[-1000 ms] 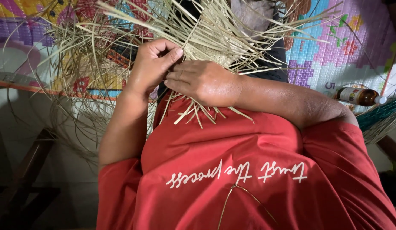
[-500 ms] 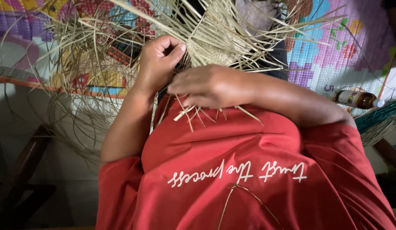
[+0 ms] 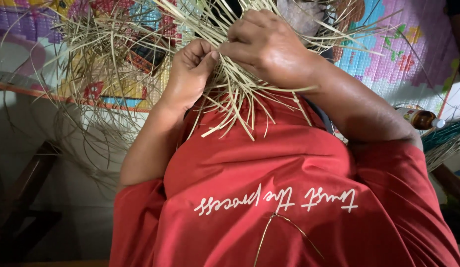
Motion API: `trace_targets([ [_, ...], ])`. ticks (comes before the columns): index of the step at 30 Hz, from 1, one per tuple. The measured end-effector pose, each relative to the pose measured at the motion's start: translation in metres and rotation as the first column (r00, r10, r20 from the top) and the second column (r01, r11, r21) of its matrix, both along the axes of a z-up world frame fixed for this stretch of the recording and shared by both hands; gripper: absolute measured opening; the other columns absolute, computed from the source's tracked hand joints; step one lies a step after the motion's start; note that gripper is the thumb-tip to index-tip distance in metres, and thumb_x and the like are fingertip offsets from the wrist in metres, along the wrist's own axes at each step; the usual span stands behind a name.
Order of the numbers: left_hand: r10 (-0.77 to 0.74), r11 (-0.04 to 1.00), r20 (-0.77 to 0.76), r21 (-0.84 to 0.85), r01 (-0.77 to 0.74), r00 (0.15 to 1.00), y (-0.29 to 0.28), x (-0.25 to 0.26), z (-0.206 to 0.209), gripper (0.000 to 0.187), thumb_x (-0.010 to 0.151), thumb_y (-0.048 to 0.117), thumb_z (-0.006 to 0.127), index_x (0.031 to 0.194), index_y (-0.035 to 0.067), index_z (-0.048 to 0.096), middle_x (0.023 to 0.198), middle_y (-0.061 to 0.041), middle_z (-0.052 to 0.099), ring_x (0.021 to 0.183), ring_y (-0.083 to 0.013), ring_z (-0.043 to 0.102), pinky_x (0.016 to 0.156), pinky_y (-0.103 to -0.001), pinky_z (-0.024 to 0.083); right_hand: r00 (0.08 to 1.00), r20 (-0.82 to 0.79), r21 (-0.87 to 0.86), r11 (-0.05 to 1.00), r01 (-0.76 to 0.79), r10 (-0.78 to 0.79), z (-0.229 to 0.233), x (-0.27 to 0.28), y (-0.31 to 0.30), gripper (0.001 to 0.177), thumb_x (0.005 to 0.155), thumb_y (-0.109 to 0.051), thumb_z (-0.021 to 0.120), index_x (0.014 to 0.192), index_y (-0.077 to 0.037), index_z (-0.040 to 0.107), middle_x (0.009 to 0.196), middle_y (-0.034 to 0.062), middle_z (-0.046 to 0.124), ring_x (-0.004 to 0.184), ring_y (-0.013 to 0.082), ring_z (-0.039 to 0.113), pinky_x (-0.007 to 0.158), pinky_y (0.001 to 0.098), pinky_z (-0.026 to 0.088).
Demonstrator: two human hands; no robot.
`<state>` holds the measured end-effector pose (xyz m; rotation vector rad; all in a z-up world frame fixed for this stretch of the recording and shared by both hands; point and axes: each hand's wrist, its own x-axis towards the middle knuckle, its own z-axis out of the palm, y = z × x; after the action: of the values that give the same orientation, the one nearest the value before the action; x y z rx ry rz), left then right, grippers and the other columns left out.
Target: Weaving a hat using dried straw or grass fibers on a floor mat.
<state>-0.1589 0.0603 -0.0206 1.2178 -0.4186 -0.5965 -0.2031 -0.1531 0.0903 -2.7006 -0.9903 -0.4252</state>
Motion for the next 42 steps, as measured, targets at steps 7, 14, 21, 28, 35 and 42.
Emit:
trace_targets([
  [7,0.14,0.972,0.429,0.111,-0.206,0.892,-0.006,-0.009,0.012,0.01,0.099,-0.008,0.059,0.092,-0.002,0.062,0.067,-0.003,0.051,0.05,-0.0111,0.04,0.042,-0.025,0.032,0.994,-0.104,0.044,0.999,0.03,-0.026,-0.008,0.022,0.011,0.014,0.091,-0.011,0.082,0.102,-0.005,0.074,0.098,0.0072,0.064,0.092,0.0259,0.059,0.085,0.0402,0.048],
  [14,0.117,0.963,0.4,0.178,-0.203,0.909,-0.003,-0.01,0.01,0.01,0.1,-0.002,0.058,0.092,0.001,0.063,0.072,-0.004,0.056,0.053,-0.0109,0.044,0.044,-0.025,0.034,0.969,-0.233,0.191,0.981,-0.042,0.087,0.001,0.02,0.011,0.005,0.093,0.0,0.073,0.097,0.0,0.071,0.099,0.0106,0.066,0.097,0.0293,0.061,0.096,0.0447,0.046],
  [21,0.086,0.996,0.041,-0.028,-0.085,0.995,-0.007,-0.008,0.009,0.01,0.104,0.003,0.06,0.107,0.004,0.069,0.083,-0.001,0.064,0.064,-0.0054,0.047,0.057,-0.02,0.037,1.0,0.02,-0.074,0.997,-0.008,0.01,-0.01,-0.003,-0.005,0.02,0.092,-0.012,0.071,0.109,-0.013,0.081,0.106,0.0034,0.062,0.096,0.0185,0.053,0.091,0.0346,0.04],
  [28,0.162,0.983,0.164,0.061,-0.174,0.973,-0.01,-0.012,0.011,0.006,0.102,0.001,0.062,0.101,0.0,0.067,0.073,-0.003,0.059,0.054,-0.0079,0.045,0.048,-0.022,0.036,0.997,0.083,-0.011,1.0,0.002,-0.001,0.0,-0.003,0.003,0.018,0.091,-0.013,0.074,0.107,-0.014,0.081,0.109,0.0028,0.062,0.097,0.0181,0.053,0.091,0.0326,0.039],
  [35,0.222,0.935,0.499,0.135,-0.328,0.838,-0.011,-0.017,0.01,0.014,0.096,-0.008,0.061,0.091,0.005,0.058,0.073,-0.003,0.056,0.06,-0.0135,0.05,0.053,-0.025,0.043,0.998,0.051,0.2,0.979,-0.046,0.036,0.012,0.031,0.026,0.011,0.088,-0.01,0.08,0.098,-0.006,0.075,0.107,0.0077,0.062,0.094,0.0256,0.059,0.082,0.0382,0.045],
  [42,0.15,0.989,-0.182,0.009,-0.151,0.972,-0.006,-0.012,0.022,0.009,0.1,0.001,0.061,0.099,0.004,0.069,0.076,0.0,0.062,0.062,-0.0056,0.05,0.057,-0.019,0.04,0.985,-0.17,0.196,0.98,0.021,0.012,0.004,0.027,0.004,0.006,0.097,-0.006,0.077,0.101,-0.002,0.076,0.101,0.0108,0.065,0.08,0.0277,0.062,0.069,0.0411,0.049],
])
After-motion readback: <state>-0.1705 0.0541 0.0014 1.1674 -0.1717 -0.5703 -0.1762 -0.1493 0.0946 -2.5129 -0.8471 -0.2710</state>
